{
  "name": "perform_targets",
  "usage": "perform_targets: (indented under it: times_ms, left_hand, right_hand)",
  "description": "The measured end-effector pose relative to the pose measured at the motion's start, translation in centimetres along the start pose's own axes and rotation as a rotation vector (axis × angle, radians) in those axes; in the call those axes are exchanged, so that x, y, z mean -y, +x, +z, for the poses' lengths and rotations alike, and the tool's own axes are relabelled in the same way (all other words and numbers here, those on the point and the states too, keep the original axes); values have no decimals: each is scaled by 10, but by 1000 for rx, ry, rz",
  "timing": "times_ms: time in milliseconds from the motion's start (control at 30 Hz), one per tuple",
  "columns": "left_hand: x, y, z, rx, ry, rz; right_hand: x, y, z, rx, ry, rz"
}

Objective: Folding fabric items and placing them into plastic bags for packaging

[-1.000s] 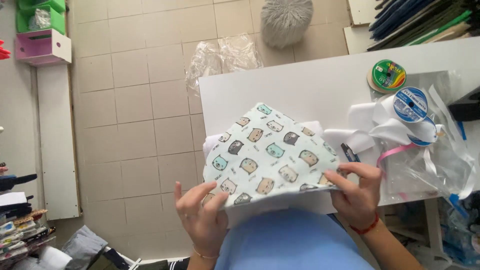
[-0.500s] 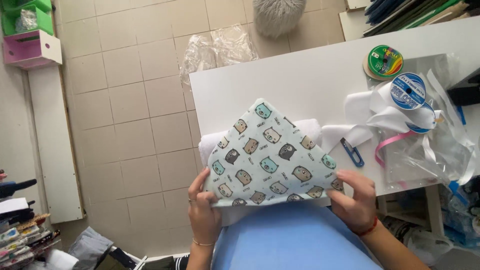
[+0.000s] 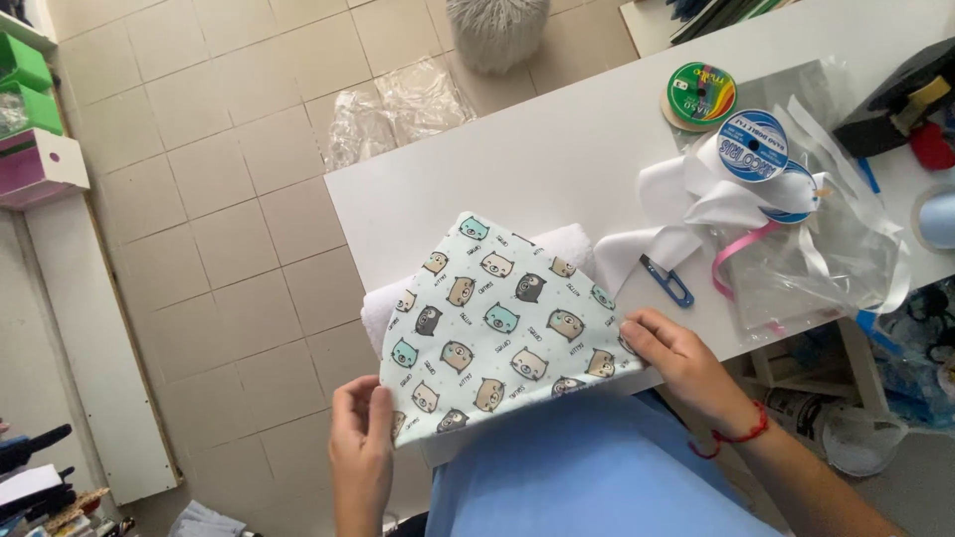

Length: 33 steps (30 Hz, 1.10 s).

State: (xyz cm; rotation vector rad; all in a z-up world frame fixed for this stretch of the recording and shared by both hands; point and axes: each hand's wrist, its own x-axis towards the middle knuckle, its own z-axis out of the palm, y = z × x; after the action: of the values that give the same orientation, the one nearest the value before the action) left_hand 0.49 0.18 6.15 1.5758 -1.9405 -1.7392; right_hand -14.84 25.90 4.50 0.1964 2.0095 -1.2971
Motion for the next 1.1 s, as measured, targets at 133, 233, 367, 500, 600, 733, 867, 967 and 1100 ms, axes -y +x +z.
perform_targets:
  times_ms: [133, 233, 367, 500, 600, 733, 867, 967, 1100]
  left_hand:
    - [-17, -4, 2, 75, 297, -138]
    - [-5, 2, 1, 62, 245, -89]
    - [32, 23, -3, 35, 16, 199]
    - [37, 33, 9, 69, 37, 227]
    - [15, 18, 6, 41, 211, 63]
    - [-27, -1, 10, -27, 738, 578]
    - [-73, -17, 52, 120, 808, 1072]
    - [-46, -7, 81, -43, 1081, 902]
    - [2, 15, 92, -266, 1119, 861]
  right_hand:
    - [4, -7, 1, 67, 189, 120]
    - [-10, -5, -3, 39, 193, -16]
    - [-20, -6, 3, -19, 51, -307]
    - [-31, 11, 13, -6, 81, -234]
    - [-4, -4, 13, -96, -109, -182]
    - [37, -22, 18, -255, -596, -889]
    - [79, -28, 54, -54, -650, -1264]
    - [81, -13, 76, -146, -656, -1272]
    - [49, 25, 86, -217, -1057, -1183]
